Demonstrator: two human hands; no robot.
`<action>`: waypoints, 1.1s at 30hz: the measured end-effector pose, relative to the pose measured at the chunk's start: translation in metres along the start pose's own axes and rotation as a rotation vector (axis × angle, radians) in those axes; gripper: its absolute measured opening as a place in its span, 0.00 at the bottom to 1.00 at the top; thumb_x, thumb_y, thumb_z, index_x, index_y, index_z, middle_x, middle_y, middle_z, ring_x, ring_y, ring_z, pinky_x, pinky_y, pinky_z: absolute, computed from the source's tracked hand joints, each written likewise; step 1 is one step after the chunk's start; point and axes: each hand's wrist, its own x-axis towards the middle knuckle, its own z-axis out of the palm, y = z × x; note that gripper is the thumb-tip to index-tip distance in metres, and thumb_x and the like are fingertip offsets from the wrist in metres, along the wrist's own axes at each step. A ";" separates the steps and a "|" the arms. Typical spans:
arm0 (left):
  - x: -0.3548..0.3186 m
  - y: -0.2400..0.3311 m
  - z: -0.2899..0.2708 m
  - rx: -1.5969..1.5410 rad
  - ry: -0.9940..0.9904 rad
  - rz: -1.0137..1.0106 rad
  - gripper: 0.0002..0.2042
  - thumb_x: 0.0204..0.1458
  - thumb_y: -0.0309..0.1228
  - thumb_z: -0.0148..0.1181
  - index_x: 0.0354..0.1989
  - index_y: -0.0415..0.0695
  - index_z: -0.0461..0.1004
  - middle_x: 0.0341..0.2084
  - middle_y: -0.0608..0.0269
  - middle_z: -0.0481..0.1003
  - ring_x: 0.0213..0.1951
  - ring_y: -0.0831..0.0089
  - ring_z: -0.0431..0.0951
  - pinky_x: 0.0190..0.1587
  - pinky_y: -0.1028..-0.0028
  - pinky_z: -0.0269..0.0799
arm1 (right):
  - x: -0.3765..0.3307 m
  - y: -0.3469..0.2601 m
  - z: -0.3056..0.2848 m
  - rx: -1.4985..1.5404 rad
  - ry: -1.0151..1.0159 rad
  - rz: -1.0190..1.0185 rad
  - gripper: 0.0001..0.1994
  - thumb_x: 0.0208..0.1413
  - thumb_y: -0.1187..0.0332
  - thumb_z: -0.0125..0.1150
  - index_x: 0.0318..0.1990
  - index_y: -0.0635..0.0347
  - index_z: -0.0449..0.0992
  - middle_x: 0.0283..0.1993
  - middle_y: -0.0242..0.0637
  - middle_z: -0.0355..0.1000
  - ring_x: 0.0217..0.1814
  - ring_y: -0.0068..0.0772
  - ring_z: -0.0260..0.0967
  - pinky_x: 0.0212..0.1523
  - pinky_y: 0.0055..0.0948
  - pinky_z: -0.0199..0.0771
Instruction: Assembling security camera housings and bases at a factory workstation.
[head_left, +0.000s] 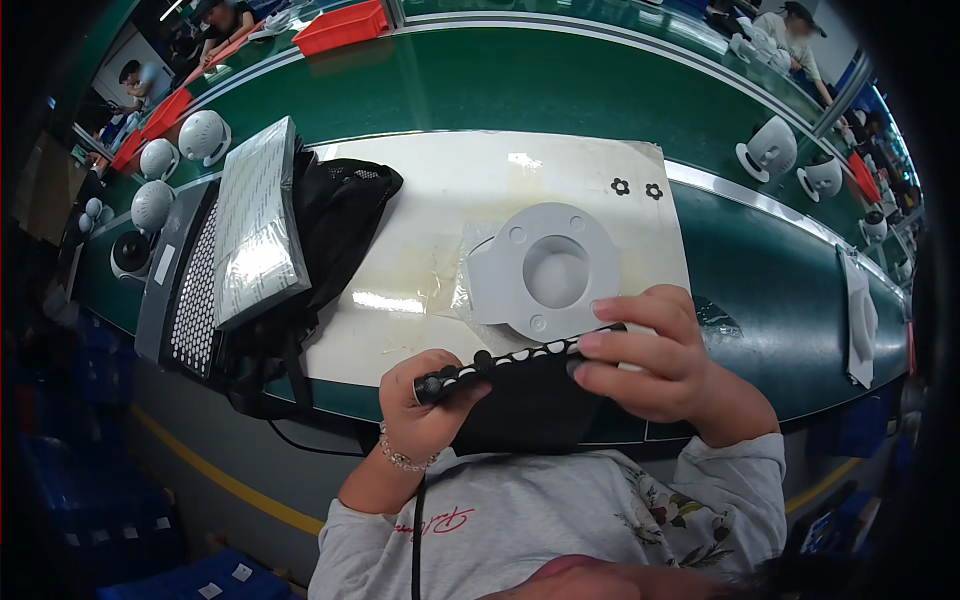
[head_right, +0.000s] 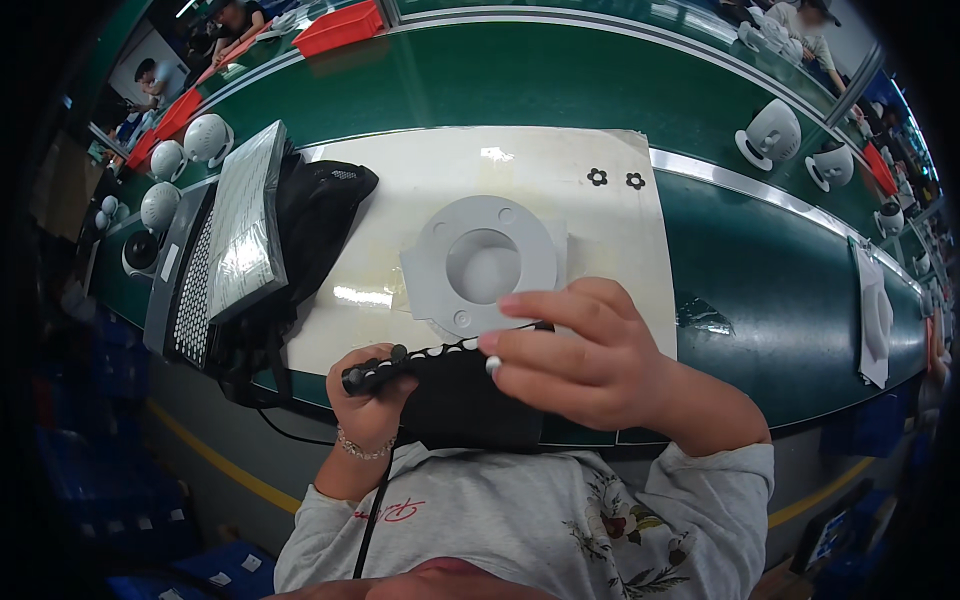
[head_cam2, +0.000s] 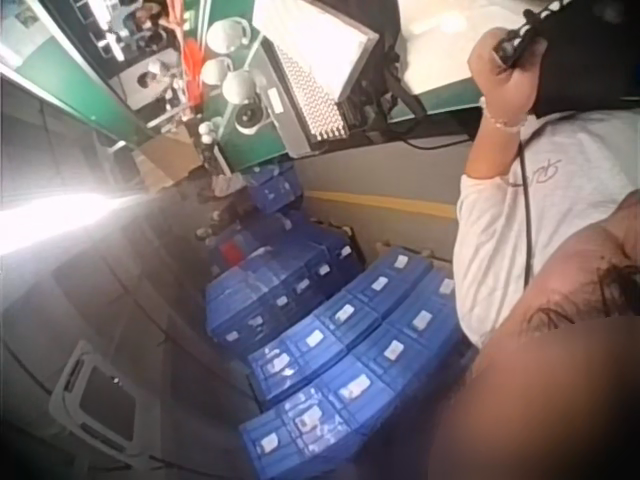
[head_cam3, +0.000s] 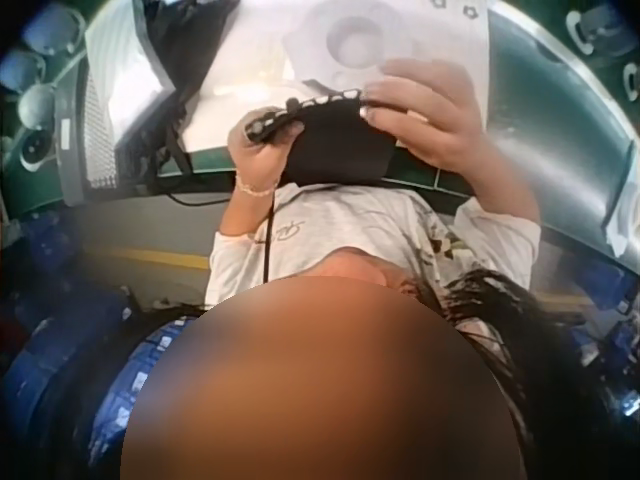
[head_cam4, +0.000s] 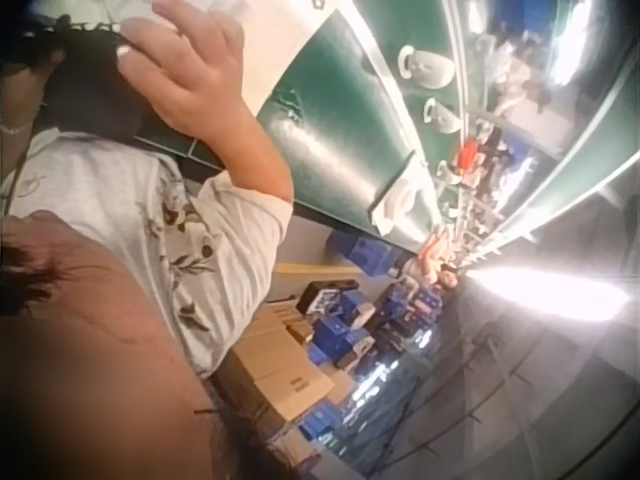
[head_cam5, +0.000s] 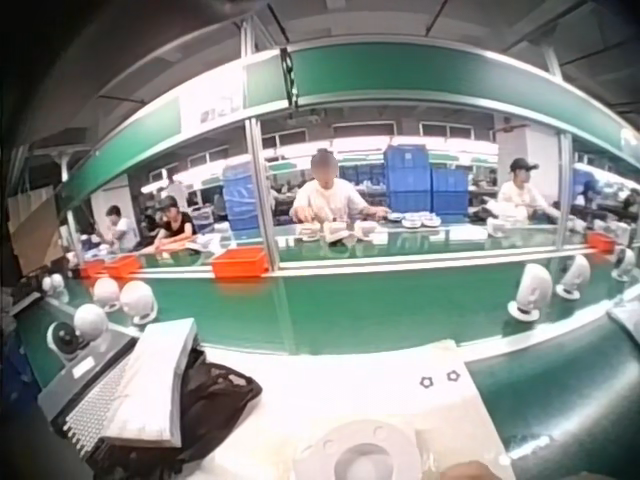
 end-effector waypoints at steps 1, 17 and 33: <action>-0.001 -0.001 0.000 0.005 -0.005 0.040 0.15 0.32 0.20 0.67 0.28 0.36 0.67 0.22 0.61 0.70 0.26 0.74 0.69 0.30 0.76 0.65 | 0.000 -0.001 0.001 0.051 0.022 0.013 0.12 0.35 0.74 0.64 0.31 0.53 0.70 0.35 0.32 0.71 0.38 0.35 0.68 0.31 0.31 0.60; 0.018 0.011 0.007 0.313 -0.246 0.430 0.16 0.25 0.17 0.64 0.26 0.39 0.67 0.15 0.60 0.67 0.19 0.65 0.68 0.21 0.73 0.62 | 0.011 -0.016 0.008 0.635 -0.005 0.353 0.28 0.41 0.86 0.56 0.50 0.56 0.54 0.34 0.39 0.66 0.36 0.30 0.68 0.33 0.24 0.64; 0.022 0.002 0.021 0.198 -0.072 0.413 0.09 0.31 0.22 0.61 0.25 0.43 0.73 0.43 0.50 0.70 0.25 0.69 0.75 0.27 0.76 0.67 | 0.036 0.043 0.010 0.526 0.106 0.625 0.30 0.45 0.85 0.47 0.57 0.54 0.48 0.39 0.37 0.58 0.38 0.22 0.60 0.41 0.23 0.62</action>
